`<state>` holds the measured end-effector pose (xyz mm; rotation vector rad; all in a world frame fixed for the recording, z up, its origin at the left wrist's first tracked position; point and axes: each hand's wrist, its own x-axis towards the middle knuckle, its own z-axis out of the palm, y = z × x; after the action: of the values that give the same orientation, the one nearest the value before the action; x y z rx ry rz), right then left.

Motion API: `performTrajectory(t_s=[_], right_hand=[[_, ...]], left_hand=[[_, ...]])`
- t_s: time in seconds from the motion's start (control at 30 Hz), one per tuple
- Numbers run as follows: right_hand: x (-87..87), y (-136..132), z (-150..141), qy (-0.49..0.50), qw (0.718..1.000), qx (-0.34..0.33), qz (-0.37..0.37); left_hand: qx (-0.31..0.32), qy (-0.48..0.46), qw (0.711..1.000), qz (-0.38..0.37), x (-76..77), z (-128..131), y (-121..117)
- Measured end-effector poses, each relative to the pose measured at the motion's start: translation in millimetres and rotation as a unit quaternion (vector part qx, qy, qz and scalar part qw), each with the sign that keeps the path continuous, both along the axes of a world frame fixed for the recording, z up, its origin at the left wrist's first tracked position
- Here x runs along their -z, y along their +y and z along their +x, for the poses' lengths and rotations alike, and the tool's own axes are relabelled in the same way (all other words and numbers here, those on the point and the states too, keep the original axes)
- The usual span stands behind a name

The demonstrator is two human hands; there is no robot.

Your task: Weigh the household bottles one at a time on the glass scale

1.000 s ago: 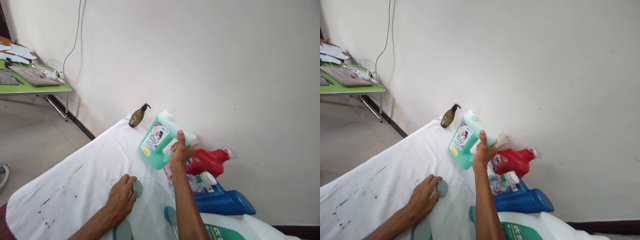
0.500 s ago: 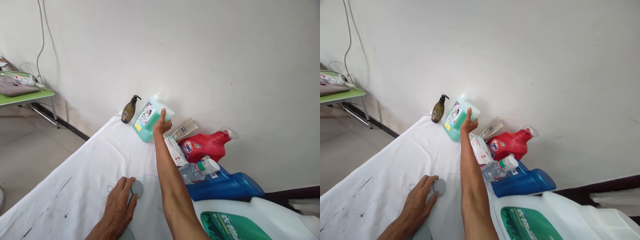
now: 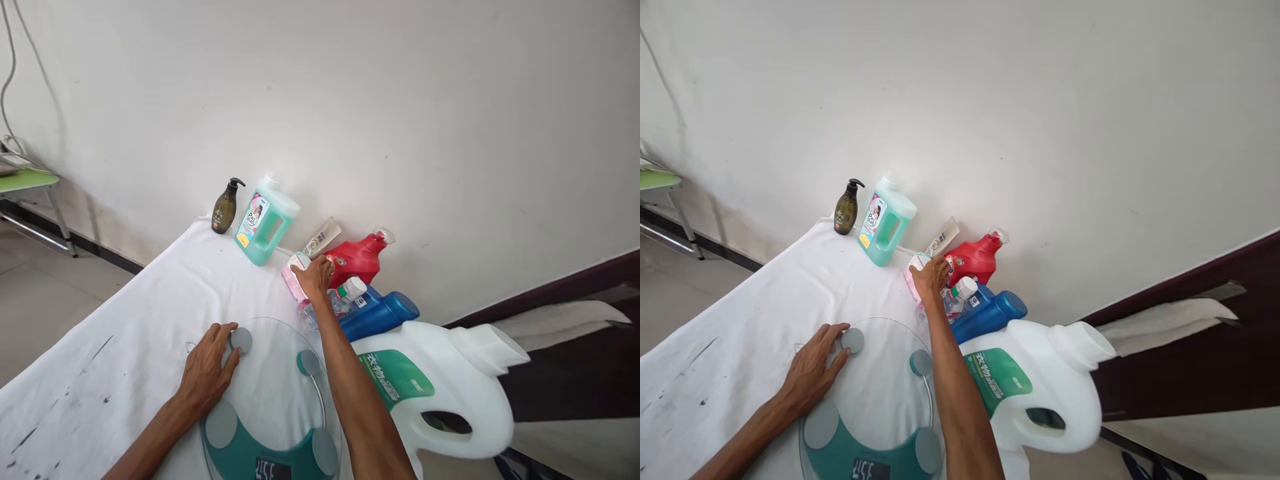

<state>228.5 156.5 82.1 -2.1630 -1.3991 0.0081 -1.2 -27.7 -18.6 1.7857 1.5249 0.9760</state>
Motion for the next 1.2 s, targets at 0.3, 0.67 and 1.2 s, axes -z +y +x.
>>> performTrajectory(t_s=[0.3, 0.67, 1.2], right_hand=[[10.2, 32, -2, -0.056, 0.985, 0.078, -0.141], [14.1, 17, -10, -0.119, 0.983, -0.011, -0.136], [-46.4, -149, -23, -0.01, 0.944, -0.309, 0.119]], left_hand=[[0.015, -0.011, 1.0, -0.012, -1.0, -1, 1], [0.02, 0.015, 1.0, -0.015, -11.3, -1, -1], [0.029, 0.033, 0.999, -0.014, -12.9, -7, 1]])
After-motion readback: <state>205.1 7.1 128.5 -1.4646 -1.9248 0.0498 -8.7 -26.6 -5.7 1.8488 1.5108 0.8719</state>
